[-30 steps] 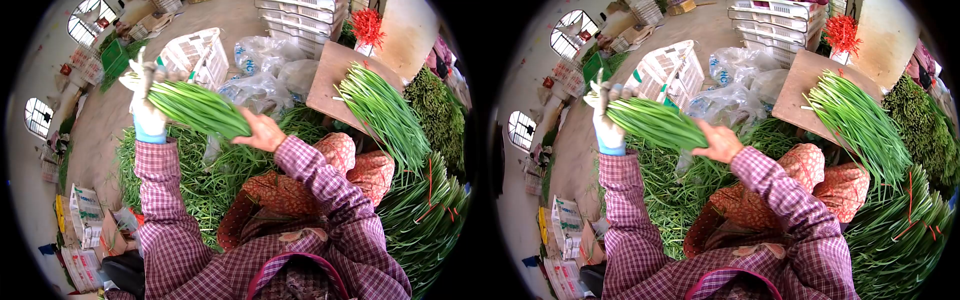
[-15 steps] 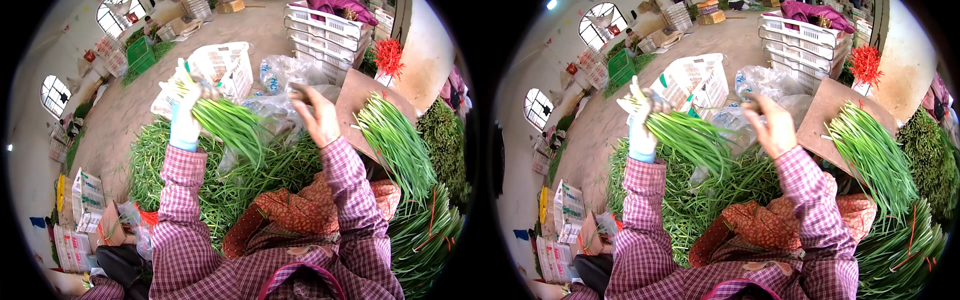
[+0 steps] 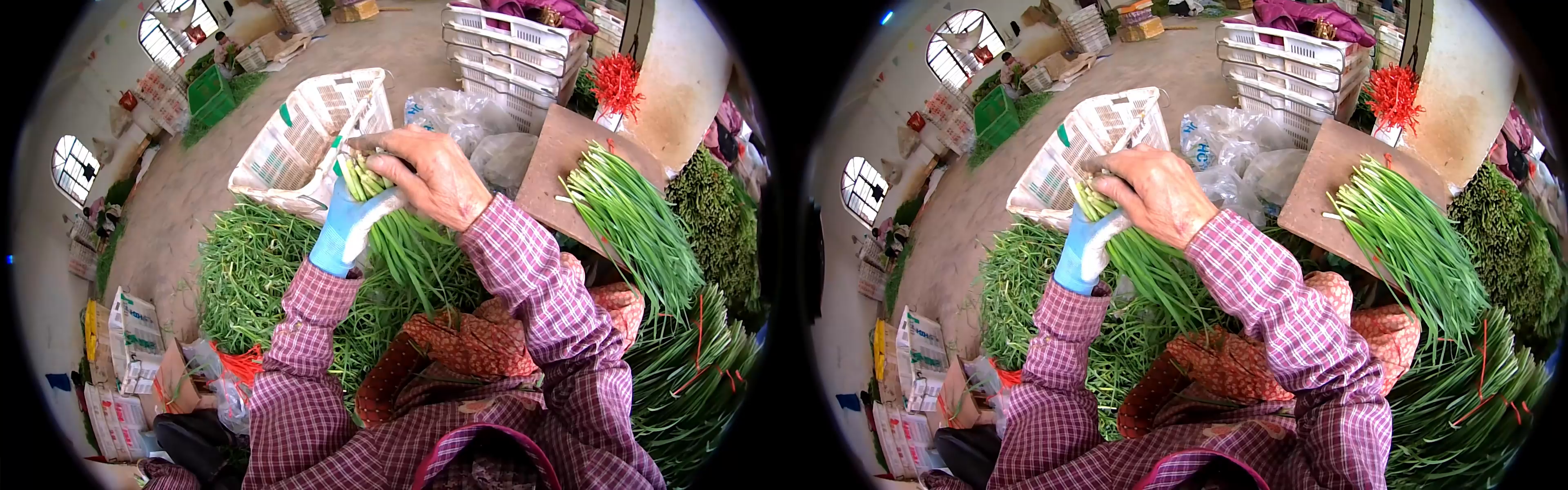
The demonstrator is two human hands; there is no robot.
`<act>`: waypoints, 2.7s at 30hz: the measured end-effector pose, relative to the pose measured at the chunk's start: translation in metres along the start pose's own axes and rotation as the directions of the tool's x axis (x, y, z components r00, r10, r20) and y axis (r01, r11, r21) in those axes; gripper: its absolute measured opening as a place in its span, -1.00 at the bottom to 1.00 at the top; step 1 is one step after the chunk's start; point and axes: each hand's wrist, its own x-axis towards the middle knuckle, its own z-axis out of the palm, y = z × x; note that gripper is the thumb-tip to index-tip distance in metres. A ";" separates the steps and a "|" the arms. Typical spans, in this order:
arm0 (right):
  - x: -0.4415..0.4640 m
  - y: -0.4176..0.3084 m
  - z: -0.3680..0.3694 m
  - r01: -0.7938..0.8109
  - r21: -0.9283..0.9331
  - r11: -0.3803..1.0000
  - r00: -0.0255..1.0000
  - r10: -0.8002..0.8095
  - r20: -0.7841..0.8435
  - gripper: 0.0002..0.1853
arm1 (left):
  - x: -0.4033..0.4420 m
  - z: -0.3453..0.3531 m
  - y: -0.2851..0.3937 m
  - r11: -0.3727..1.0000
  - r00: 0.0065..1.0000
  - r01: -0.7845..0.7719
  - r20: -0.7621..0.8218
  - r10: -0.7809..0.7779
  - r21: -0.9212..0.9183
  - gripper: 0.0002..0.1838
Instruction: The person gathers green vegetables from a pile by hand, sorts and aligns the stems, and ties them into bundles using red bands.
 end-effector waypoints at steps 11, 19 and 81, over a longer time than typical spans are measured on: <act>-0.006 0.003 -0.003 -0.296 0.551 0.780 0.940 0.342 0.021 -0.75 | -0.006 -0.003 -0.002 0.992 0.988 0.110 0.116 -0.103 -0.059 -0.60; -0.003 0.017 -0.042 -0.244 0.058 0.968 0.858 0.243 -0.452 -0.83 | -0.004 -0.014 -0.005 0.994 0.991 0.057 -0.111 -0.068 -0.094 -0.73; -0.160 0.022 0.046 -0.451 0.623 -0.639 0.827 -0.036 0.562 -0.53 | 0.064 -0.067 -0.041 0.997 0.857 -0.047 -0.510 0.068 0.055 -0.56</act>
